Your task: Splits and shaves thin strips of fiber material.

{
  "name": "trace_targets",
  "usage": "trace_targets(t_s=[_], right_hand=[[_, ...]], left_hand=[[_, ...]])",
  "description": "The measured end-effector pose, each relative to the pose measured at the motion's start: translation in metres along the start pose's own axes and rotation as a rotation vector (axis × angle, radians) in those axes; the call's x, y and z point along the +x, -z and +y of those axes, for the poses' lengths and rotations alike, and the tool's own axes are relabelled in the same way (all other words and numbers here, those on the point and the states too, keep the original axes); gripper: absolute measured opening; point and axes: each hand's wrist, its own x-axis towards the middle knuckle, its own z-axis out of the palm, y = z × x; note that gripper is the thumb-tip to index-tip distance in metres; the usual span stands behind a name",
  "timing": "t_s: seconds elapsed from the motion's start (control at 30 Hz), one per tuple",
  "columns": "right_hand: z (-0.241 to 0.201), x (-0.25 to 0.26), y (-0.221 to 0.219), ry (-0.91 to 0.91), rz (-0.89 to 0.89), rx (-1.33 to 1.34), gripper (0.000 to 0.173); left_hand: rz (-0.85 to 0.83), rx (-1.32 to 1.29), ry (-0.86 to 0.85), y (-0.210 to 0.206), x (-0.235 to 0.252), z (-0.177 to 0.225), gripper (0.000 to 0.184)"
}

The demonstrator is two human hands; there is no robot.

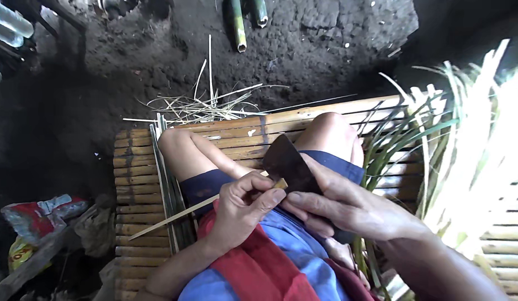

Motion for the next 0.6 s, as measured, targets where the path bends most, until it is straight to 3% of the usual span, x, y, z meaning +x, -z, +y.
trace_targets(t_s=[0.07,0.13,0.2,0.27,0.4,0.5,0.6], right_hand=[[-0.005,-0.001,0.008,-0.019,-0.016,-0.051,0.005],[-0.006,-0.002,0.013,0.036,0.076,-0.24,0.016],[-0.003,0.0,0.012,0.128,0.296,-0.462,0.026],[0.005,0.005,0.009,0.256,0.47,-0.571,0.024],[0.017,0.014,0.004,0.495,0.609,-0.701,0.03],[0.026,0.017,0.005,0.483,0.586,-0.58,0.027],[0.032,0.013,0.004,0.446,0.526,-0.332,0.018]], left_hand=[[0.001,0.03,-0.007,-0.001,0.003,0.0,0.008],[-0.046,0.057,0.021,0.003,0.008,0.001,0.007],[-0.256,0.073,0.076,0.019,0.018,0.005,0.015],[-0.526,0.027,0.044,0.04,0.039,-0.001,0.026],[-0.844,-0.066,-0.073,0.05,0.09,-0.022,0.025],[-0.901,-0.176,-0.045,0.039,0.108,-0.024,0.043],[-0.823,-0.234,-0.069,0.03,0.104,-0.035,0.034]])
